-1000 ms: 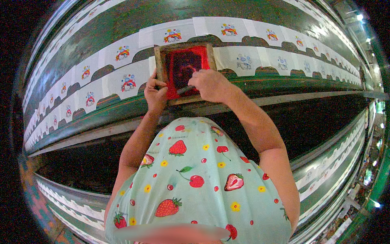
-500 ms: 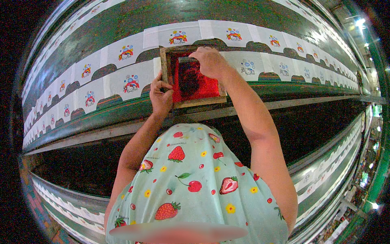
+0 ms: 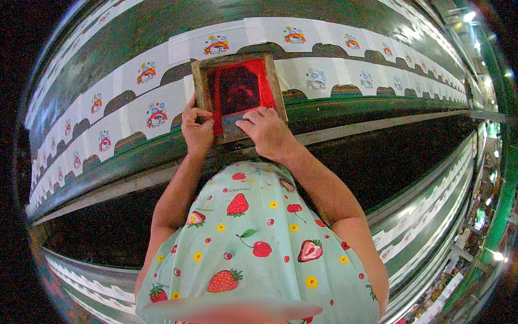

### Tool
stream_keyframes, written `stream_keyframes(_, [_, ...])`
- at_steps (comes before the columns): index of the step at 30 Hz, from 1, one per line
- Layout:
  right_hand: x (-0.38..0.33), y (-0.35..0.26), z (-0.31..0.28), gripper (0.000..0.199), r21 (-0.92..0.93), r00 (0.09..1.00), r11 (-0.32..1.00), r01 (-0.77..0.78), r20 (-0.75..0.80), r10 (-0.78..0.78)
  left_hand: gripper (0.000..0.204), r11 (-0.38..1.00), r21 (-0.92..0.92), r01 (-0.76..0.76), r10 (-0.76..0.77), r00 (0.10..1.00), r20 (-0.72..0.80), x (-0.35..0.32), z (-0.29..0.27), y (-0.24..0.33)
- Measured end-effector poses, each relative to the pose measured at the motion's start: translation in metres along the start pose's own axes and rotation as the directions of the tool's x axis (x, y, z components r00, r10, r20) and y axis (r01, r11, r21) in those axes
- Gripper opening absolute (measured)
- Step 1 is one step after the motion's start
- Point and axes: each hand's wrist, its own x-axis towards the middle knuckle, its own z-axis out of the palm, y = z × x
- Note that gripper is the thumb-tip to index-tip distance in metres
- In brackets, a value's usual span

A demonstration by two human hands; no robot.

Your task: The person holds a small wooden frame with a red-backed printed sheet and repeatedly rubs its surface with a small rectangular block. The action is continuous and repetitive, with the person occasionally adjusting the frame's position while maintaining the rubbing motion.

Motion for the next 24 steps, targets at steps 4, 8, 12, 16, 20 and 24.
stream_keyframes(4, [-0.011, 0.003, -0.001, 0.041, 0.108, 1.000, 0.994, 0.012, 0.025, -0.015, 0.022, 1.000, 0.013, -0.028, 0.028, 1.000, -0.005, 0.002, -0.002, 0.003])
stream_keyframes(8, [-0.036, 0.027, -0.011, 0.040, 0.228, 0.977, 0.973, -0.025, -0.200, 0.071, 0.026, 0.999, -0.012, -0.050, 0.050, 0.998, -0.027, 0.003, -0.003, 0.015])
stream_keyframes(12, [-0.074, 0.067, -0.013, 0.037, 0.399, 0.848, 0.890, -0.222, -0.371, 0.378, 0.027, 0.990, 0.047, -0.134, 0.136, 0.990, -0.036, 0.001, 0.021, 0.032])
stream_keyframes(16, [-0.116, 0.114, -0.023, 0.035, 0.638, 0.760, 0.732, -0.240, -0.346, 0.550, 0.025, 0.986, -0.066, -0.151, 0.147, 0.988, -0.056, -0.009, 0.090, 0.049])
stream_keyframes(20, [-0.155, 0.164, -0.044, 0.034, 0.587, 0.763, 0.769, -0.253, -0.367, 0.532, 0.024, 0.992, -0.008, -0.125, 0.125, 0.991, -0.040, -0.021, 0.160, 0.063])
stream_keyframes(24, [-0.183, 0.201, -0.059, 0.039, 0.597, 0.761, 0.766, -0.239, -0.374, 0.530, 0.023, 0.987, -0.113, -0.110, 0.108, 0.994, -0.023, -0.025, 0.209, 0.070])
